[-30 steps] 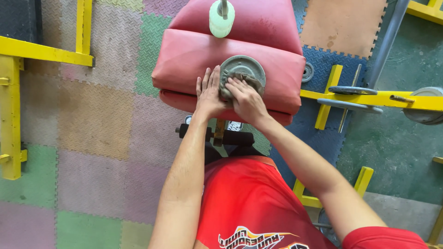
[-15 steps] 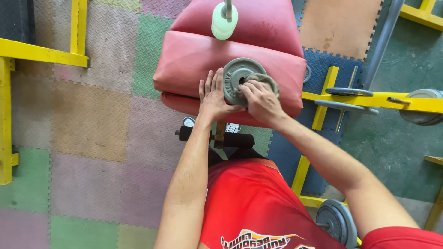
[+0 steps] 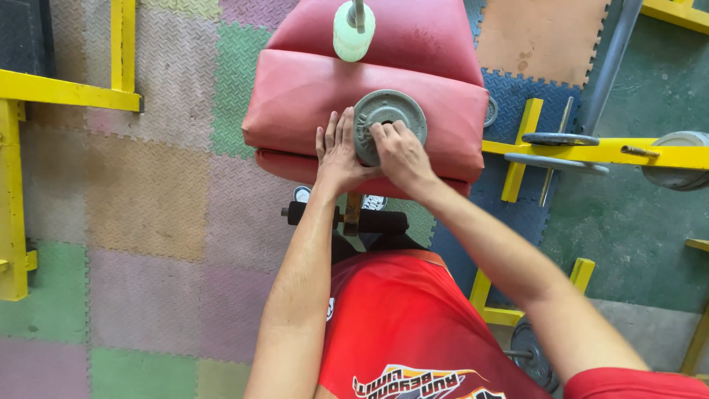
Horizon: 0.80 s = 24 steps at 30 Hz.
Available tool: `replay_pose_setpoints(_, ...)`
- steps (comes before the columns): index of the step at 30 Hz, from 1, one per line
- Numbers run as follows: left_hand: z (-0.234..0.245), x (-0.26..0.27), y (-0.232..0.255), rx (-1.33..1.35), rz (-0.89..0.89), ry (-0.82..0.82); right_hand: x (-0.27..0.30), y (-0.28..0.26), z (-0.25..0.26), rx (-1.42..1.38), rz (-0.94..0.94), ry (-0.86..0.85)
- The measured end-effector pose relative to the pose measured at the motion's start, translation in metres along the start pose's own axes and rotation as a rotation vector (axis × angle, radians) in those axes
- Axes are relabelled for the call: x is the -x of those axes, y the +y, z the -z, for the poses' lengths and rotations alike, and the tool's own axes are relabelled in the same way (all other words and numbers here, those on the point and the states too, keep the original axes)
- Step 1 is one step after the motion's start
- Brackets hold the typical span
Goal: Cleaning gym weight plates by spraying them with solution and wiping them with a rag on a bench.
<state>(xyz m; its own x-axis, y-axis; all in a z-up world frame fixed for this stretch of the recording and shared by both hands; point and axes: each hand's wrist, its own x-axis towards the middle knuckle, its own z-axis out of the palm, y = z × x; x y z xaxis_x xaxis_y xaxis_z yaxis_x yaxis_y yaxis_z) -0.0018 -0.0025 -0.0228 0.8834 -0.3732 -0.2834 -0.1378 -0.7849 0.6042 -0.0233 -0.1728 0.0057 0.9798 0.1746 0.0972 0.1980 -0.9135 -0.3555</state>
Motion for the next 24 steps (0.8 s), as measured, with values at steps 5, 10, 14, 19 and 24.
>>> replay_pose_setpoints(5, 0.015, 0.003, 0.012, -0.01, 0.038, -0.055, -0.015, 0.04, 0.043, 0.133, 0.492, -0.167)
replay_pose_setpoints(10, 0.013, 0.003, 0.01, -0.007, 0.038, -0.052, -0.021, 0.045, 0.051, 0.293, 0.851, -0.126)
replay_pose_setpoints(14, 0.002, 0.001, 0.001, -0.019, 0.008, -0.017, -0.001, 0.017, 0.018, 0.168, 0.482, -0.101)
replay_pose_setpoints(19, 0.002, 0.001, 0.001, -0.023, -0.025, 0.013, -0.018, -0.003, 0.003, -0.071, -0.075, 0.031)
replay_pose_setpoints(24, 0.017, 0.002, 0.013, -0.008, 0.021, -0.059, -0.037, -0.01, 0.034, -0.578, -0.364, 0.189)
